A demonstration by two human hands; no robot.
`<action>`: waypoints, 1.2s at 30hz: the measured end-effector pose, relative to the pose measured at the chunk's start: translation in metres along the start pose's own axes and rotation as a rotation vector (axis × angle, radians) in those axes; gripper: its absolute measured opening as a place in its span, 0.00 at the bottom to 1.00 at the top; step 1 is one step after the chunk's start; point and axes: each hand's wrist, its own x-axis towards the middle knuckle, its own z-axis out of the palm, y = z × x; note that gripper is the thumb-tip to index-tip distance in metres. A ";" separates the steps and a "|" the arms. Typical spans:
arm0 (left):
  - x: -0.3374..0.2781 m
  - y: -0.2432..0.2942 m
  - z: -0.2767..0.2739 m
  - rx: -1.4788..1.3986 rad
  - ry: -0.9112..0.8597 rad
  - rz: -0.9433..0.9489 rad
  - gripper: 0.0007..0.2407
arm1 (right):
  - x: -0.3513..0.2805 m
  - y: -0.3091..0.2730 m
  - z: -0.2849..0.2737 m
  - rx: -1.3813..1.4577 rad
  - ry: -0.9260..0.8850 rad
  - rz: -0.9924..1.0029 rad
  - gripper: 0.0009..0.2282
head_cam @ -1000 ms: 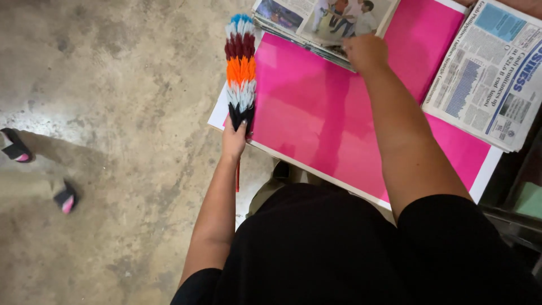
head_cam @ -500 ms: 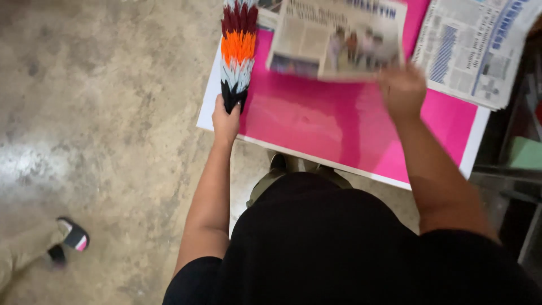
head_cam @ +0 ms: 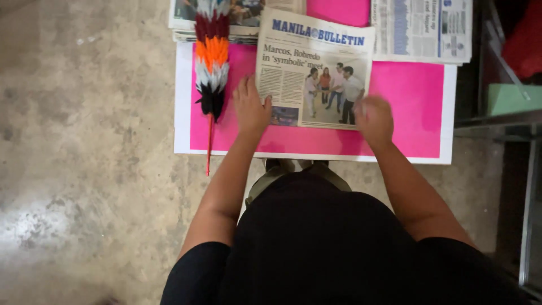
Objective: Dusting a stack of newspapers with a feather duster and flipping through the pages.
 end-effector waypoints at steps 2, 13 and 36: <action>0.004 -0.004 0.025 -0.046 -0.016 -0.134 0.33 | 0.008 0.028 0.039 0.111 0.009 0.288 0.16; -0.032 -0.046 0.036 -0.328 -0.278 -0.341 0.14 | -0.005 0.043 0.058 0.373 -0.140 0.874 0.22; -0.028 -0.077 -0.072 0.294 0.100 -0.215 0.39 | -0.050 0.013 0.019 0.099 0.350 0.492 0.14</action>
